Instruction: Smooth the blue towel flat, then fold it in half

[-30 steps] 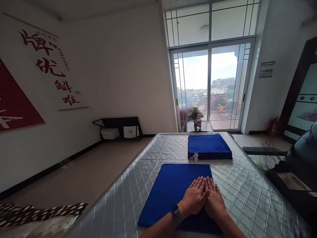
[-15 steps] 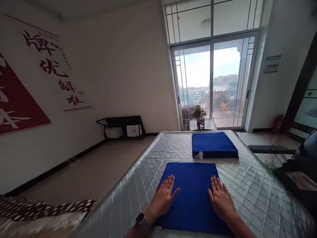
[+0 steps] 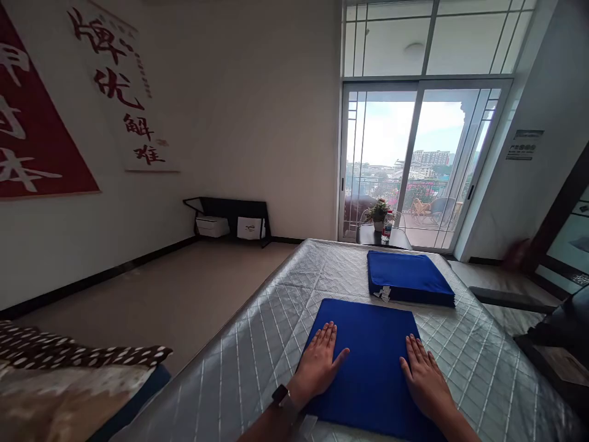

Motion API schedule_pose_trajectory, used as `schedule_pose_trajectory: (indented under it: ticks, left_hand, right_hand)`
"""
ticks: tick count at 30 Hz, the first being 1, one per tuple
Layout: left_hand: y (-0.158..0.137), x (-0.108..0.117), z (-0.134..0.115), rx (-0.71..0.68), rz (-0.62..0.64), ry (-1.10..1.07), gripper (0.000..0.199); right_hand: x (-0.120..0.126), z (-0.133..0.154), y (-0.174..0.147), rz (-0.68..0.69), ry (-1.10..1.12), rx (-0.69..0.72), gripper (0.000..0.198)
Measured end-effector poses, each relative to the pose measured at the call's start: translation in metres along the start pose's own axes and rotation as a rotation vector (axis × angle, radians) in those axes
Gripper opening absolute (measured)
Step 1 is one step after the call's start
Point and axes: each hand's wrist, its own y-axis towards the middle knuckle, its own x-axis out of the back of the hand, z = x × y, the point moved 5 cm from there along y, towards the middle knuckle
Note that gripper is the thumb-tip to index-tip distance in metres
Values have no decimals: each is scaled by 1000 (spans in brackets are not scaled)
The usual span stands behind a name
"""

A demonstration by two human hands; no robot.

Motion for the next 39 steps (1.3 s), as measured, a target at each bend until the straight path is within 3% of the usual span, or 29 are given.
schedule_pose_trajectory:
  ticks: [12, 28, 34, 39]
  left_hand:
    - [0, 3, 15, 29, -114, 15, 80]
    - [-4, 28, 6, 16, 101, 114, 75]
    - [-6, 34, -2, 32, 38, 117, 75]
    - [-4, 34, 6, -6, 57, 134, 77]
  right_hand:
    - [5, -1, -3, 13, 59, -14, 69]
    - [13, 13, -29, 45, 22, 34, 66]
    - [13, 10, -30, 40, 82, 4, 67]
    - [15, 10, -30, 55, 103, -14, 66]
